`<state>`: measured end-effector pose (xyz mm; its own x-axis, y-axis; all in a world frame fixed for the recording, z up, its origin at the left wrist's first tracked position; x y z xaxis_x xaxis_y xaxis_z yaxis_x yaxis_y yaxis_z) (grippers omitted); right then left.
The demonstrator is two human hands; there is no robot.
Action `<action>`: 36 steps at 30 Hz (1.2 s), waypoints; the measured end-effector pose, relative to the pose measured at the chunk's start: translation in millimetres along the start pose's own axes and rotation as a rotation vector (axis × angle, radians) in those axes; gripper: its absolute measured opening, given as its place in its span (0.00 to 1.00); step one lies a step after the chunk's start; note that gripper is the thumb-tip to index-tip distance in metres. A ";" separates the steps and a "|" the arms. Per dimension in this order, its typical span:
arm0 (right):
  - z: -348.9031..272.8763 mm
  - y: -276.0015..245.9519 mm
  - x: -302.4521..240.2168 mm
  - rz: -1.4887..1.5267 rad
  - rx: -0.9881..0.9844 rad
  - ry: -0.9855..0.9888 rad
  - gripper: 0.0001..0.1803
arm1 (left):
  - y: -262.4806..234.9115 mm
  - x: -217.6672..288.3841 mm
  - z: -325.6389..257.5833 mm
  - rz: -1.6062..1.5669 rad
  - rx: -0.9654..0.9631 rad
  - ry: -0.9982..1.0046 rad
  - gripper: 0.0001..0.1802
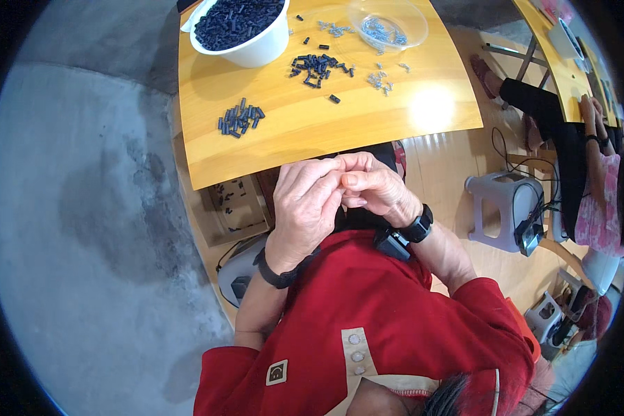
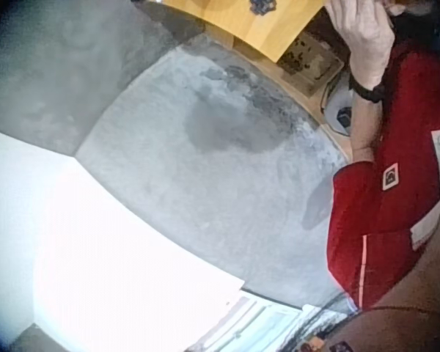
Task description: Assembling small black and grey plastic components at a work table.
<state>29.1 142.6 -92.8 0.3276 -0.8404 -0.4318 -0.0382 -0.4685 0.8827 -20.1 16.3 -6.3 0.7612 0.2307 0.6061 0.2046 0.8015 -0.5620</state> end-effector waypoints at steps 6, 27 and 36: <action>7.2 13.9 4.9 0.078 0.066 0.030 0.11 | 0.4 -11.8 -8.8 -0.130 0.038 -0.061 0.10; 25.3 8.9 -50.0 -1.353 0.881 -0.648 0.08 | -31.7 -133.5 -17.0 0.533 0.291 -0.381 0.10; 49.4 -3.9 -63.0 -1.819 0.953 -0.837 0.06 | -26.9 -133.5 -17.4 0.531 0.272 -0.450 0.11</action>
<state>-38.0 183.9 -78.3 0.1836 0.7581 -0.6257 -0.6483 -0.3851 -0.6568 -116.5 -45.7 -81.9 0.3774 0.7818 0.4964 -0.3245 0.6137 -0.7198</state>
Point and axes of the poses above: each hand's wrist, its own z-axis towards the middle knuckle, its own y-axis out of the palm, x = y × z, the point moved 3 cm from there along z, towards the middle knuckle, and after that the axes turned 6 degrees about x, right-handed, at the moved point
